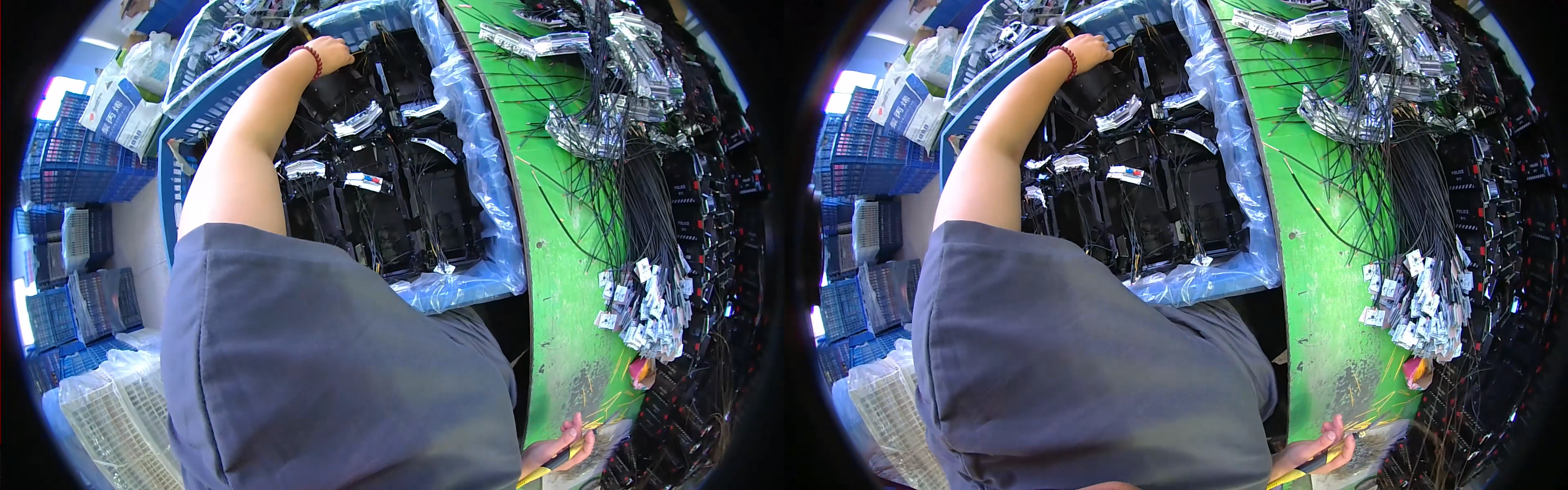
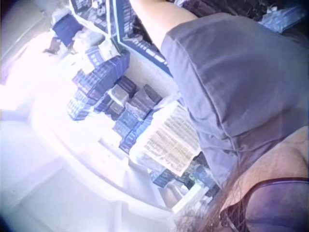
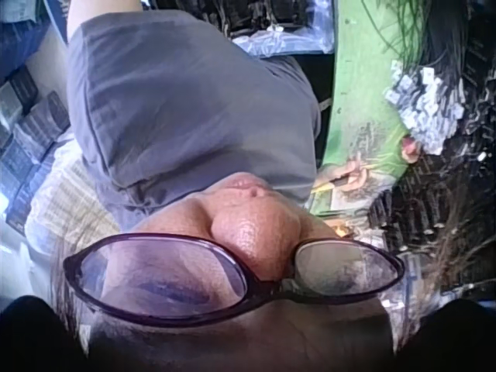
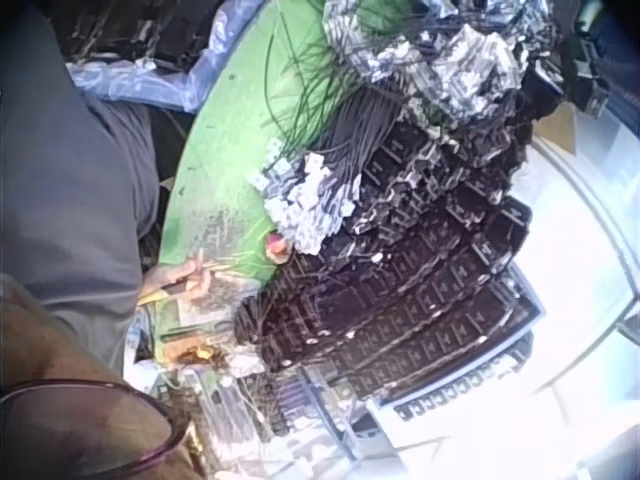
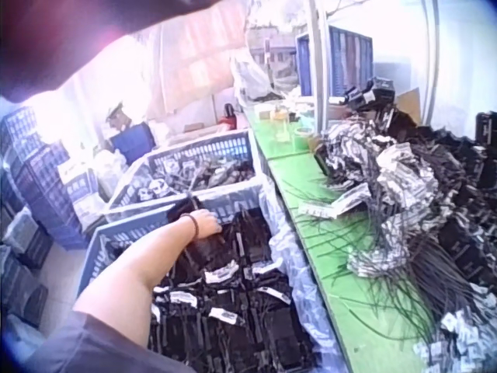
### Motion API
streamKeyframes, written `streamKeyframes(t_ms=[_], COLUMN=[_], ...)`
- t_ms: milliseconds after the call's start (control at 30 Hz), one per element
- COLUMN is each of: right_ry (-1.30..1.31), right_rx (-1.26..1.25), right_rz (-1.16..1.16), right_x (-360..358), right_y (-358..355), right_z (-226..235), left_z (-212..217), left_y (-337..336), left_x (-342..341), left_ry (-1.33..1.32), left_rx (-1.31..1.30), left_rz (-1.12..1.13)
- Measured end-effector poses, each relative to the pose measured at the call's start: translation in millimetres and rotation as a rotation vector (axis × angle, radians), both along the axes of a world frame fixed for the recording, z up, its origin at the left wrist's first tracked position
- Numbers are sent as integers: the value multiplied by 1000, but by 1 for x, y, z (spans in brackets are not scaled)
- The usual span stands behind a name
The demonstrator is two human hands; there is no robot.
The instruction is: Soldering wires and small components onto circuit boards for toy assembly.
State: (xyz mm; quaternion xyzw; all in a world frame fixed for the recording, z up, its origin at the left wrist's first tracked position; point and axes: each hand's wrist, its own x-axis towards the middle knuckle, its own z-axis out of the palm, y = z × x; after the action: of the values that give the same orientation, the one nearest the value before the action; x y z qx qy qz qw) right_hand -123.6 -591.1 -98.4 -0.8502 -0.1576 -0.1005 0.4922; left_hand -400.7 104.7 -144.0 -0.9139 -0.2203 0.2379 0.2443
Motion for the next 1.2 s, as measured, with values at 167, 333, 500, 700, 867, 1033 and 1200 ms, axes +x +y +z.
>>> streamKeyframes(t_ms=[167, 333, 500, 700, 867, 1033, 1200], right_ry=[4, 33, 68, 86, 114, 181, 102], right_rx=[-21, -30, -52, -80, -59, 123, 260], right_rz=[25, 19, 46, 26, 29, 58, 123], right_x=[4, 10, 8, 3, -1, 5, 17], right_y=[13, 12, 17, 15, 4, -11, -21], right_z=[-2, -7, -7, 1, -12, -18, -20], left_z=[-30, -52, -122, -86, -94, -87, -133], left_y=[-4, -59, -68, -75, -66, -97, -85], left_x=[0, -17, -47, -13, 2, 19, 29], left_ry=[-405, -1061, -1172, -837, -769, -782, -868], left_rx=[60, 384, -127, -23, -38, 290, -37], left_rz=[-144, 911, 1278, 1479, 1520, 1030, 748])
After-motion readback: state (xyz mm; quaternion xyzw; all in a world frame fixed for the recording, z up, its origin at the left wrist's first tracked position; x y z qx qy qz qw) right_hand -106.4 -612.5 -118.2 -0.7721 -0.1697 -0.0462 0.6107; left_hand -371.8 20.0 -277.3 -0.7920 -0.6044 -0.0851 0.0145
